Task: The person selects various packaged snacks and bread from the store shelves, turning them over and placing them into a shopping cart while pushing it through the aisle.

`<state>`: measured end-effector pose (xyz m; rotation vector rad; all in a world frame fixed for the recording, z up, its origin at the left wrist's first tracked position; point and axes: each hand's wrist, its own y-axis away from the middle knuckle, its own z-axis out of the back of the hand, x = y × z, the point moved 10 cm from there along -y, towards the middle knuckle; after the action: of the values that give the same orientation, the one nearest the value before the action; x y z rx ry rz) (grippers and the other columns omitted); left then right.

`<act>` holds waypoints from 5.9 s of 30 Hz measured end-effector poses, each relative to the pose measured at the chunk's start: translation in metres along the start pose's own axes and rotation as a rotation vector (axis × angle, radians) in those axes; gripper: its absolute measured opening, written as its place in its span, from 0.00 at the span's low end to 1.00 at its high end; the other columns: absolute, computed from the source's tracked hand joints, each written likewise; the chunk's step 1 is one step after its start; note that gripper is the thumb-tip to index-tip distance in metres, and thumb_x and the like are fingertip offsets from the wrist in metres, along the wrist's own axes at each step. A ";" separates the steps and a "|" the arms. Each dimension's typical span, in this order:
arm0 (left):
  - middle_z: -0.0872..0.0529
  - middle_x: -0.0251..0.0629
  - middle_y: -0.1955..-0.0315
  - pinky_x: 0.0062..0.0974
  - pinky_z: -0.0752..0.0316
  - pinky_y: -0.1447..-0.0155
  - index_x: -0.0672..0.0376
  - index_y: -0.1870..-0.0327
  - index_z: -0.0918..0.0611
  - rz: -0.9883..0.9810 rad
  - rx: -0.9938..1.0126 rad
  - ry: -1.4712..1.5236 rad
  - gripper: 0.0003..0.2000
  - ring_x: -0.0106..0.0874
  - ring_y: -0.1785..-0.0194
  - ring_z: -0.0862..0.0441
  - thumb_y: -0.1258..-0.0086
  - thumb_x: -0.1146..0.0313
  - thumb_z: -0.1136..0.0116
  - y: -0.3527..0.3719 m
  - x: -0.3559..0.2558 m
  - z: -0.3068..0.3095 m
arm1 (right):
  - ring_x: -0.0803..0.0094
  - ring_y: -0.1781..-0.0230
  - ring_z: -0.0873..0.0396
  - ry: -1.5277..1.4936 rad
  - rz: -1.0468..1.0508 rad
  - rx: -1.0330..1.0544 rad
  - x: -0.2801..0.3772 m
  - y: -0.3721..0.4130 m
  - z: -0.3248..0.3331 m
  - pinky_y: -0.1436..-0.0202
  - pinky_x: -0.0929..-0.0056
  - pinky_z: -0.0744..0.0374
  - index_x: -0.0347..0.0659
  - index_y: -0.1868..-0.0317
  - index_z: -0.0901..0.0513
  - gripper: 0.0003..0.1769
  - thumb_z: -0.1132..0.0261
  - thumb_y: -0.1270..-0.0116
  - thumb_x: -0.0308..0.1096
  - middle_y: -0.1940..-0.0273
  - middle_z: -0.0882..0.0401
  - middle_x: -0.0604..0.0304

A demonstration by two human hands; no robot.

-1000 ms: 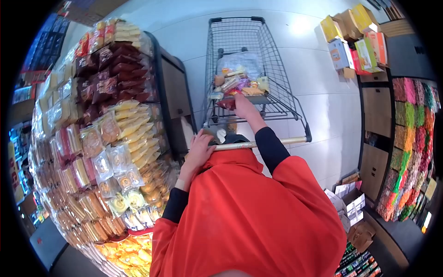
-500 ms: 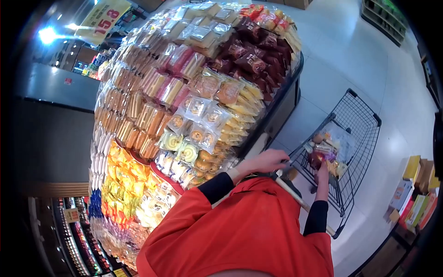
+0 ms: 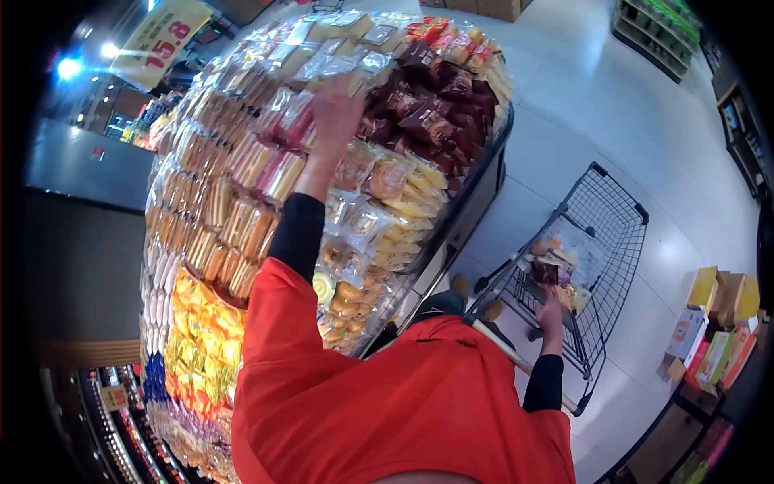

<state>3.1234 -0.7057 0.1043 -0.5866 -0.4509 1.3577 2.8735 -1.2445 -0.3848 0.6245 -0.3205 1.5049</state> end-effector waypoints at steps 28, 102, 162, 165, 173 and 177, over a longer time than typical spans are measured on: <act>0.20 0.45 0.50 0.45 0.29 0.37 0.59 0.48 0.18 0.189 -0.271 0.022 0.27 0.48 0.43 0.24 0.48 0.58 0.25 -0.034 0.060 0.023 | 0.54 0.50 0.14 -0.100 -0.059 0.029 0.053 -0.006 0.037 0.44 0.61 0.19 0.36 0.44 0.17 0.17 0.37 0.32 0.27 0.51 0.14 0.45; 0.13 0.48 0.55 0.39 0.22 0.42 0.63 0.49 0.16 -0.055 0.901 0.863 0.12 0.47 0.49 0.16 0.31 0.74 0.45 0.214 -0.339 -0.243 | 0.61 0.62 0.15 -0.127 -0.098 -0.297 0.018 -0.004 0.162 0.58 0.60 0.18 0.42 0.50 0.17 0.12 0.32 0.30 0.38 0.55 0.16 0.56; 0.22 0.48 0.36 0.43 0.29 0.30 0.63 0.37 0.22 -0.743 0.795 0.983 0.24 0.48 0.32 0.24 0.38 0.80 0.42 0.154 -0.581 -0.254 | 0.66 0.42 0.18 -1.511 -0.393 0.196 -0.037 -0.115 0.195 0.42 0.64 0.18 0.46 0.27 0.29 0.29 0.38 0.21 0.49 0.38 0.21 0.59; 0.27 0.53 0.32 0.42 0.29 0.29 0.64 0.31 0.26 -0.767 0.823 0.789 0.30 0.53 0.31 0.27 0.39 0.79 0.40 0.189 -0.572 -0.256 | 0.63 0.42 0.18 -1.162 -0.361 0.134 -0.056 -0.113 0.206 0.40 0.66 0.20 0.43 0.28 0.29 0.28 0.38 0.23 0.44 0.38 0.21 0.57; 0.35 0.50 0.25 0.46 0.38 0.22 0.61 0.33 0.24 -0.515 1.075 0.667 0.24 0.51 0.21 0.39 0.29 0.67 0.36 0.246 -0.523 -0.275 | 0.45 0.42 0.18 -0.073 -0.350 0.015 -0.096 -0.132 0.219 0.40 0.52 0.20 0.43 0.32 0.26 0.26 0.40 0.29 0.36 0.44 0.17 0.41; 0.34 0.48 0.25 0.46 0.40 0.21 0.60 0.40 0.19 -0.507 1.069 0.661 0.18 0.47 0.20 0.41 0.28 0.66 0.37 0.246 -0.522 -0.274 | 0.47 0.46 0.17 0.081 -0.380 0.148 -0.124 -0.133 0.165 0.45 0.49 0.18 0.43 0.40 0.22 0.20 0.37 0.31 0.35 0.45 0.18 0.46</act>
<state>3.0168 -1.2294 -0.2452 0.0160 0.6247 0.6837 3.0258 -1.4336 -0.3459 0.6962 -0.0237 1.1892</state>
